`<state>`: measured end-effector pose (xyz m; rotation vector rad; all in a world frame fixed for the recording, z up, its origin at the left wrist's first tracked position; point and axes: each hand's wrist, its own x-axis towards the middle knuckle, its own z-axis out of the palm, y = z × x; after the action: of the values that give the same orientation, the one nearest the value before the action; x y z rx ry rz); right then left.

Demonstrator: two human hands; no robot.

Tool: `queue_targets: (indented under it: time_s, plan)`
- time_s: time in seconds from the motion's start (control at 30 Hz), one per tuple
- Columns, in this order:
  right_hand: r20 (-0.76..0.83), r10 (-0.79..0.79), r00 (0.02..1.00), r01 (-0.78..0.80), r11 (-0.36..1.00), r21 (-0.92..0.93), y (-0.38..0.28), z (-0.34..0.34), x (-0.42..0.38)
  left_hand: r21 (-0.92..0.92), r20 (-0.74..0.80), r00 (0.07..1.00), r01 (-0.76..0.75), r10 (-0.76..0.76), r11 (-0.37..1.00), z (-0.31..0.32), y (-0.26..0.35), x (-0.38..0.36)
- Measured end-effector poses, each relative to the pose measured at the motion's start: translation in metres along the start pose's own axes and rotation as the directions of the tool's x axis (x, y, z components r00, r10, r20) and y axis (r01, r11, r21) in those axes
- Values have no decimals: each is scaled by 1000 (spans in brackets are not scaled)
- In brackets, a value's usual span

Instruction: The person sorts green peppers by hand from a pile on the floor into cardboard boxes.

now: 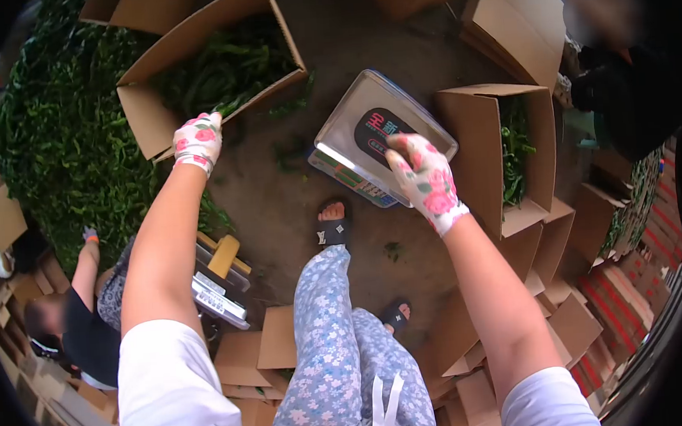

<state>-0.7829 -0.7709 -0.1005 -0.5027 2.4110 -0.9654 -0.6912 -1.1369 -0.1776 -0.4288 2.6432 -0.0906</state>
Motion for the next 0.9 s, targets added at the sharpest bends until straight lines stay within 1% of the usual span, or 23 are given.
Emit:
queue_targets:
  time_s: [0.03,0.1,0.17,0.23,0.27,0.3,0.33,0.37,0.4,0.43,0.47,0.5,0.53,0.57,0.6,0.63,0.67,0.7,0.73,0.77,0.8,0.83,0.9]
  plan:
    - [57,-7,998,9,999,-42,-11,8,21,14,-27,997,-73,73,997,6,-1,-8]
    - [100,-34,994,45,992,-114,-40,29,62,-5,-13,996,-92,92,996,6,3,-22]
    - [44,4,999,3,990,-144,-61,64,99,-24,-57,987,-153,151,988,13,6,-40]
    - [181,146,973,-110,975,-195,-81,84,132,-190,225,965,-92,135,977,-4,16,-61]
    - [282,246,927,-148,933,-328,-90,86,143,-261,21,978,-193,206,946,5,9,-74]
    - [270,195,943,-63,900,-430,-84,95,152,-314,-186,949,-304,256,900,16,-2,-87]
    - [286,173,943,-10,869,-494,-75,99,157,-263,-257,964,-140,70,955,12,-9,-95]
    - [306,146,941,50,833,-551,-70,101,162,-224,-346,919,114,-188,968,18,-24,-103]
    - [289,78,954,118,791,-600,-68,104,166,-237,-377,795,414,-476,879,38,-45,-106]
    - [293,50,955,152,765,-626,-71,107,171,-312,-273,662,626,-698,715,66,-76,-106]
    - [302,-8,953,195,780,-595,-78,110,172,-346,-23,506,805,-862,482,77,-94,-101]
    - [306,-60,950,232,792,-565,-84,109,172,-621,296,571,724,-766,300,124,-136,-103]
    - [350,-114,930,302,781,-546,-98,104,163,-709,368,705,634,-606,308,173,-172,-110]
    - [382,-154,911,356,764,-539,-112,98,148,-425,320,680,725,-660,541,157,-168,-105]
    - [387,-204,899,390,773,-500,-120,93,128,-321,299,682,731,-667,603,123,-149,-105]
    - [394,-250,884,426,780,-460,-120,84,104,-475,254,685,703,-683,529,135,-158,-116]
    - [344,-243,907,370,850,-376,-112,67,77,-633,210,704,627,-679,455,119,-156,-129]
    - [287,-242,927,322,906,-274,-103,52,48,-611,155,734,597,-661,520,98,-158,-138]
    - [198,-181,963,225,947,-229,-85,40,19,-656,72,775,511,-628,555,77,-156,-145]
    - [104,-123,987,139,975,-172,-65,28,-12,-690,107,788,498,-607,525,45,-146,-146]
    - [93,63,994,-57,996,-67,-52,14,-41,-769,-88,848,276,-523,576,25,-129,-144]
    - [103,242,965,-248,968,48,-38,1,-68,-754,-118,883,217,-454,619,-15,-96,-138]
    - [-5,431,902,-429,899,93,-5,-17,-118,-604,-81,952,187,-294,775,-89,-24,-114]
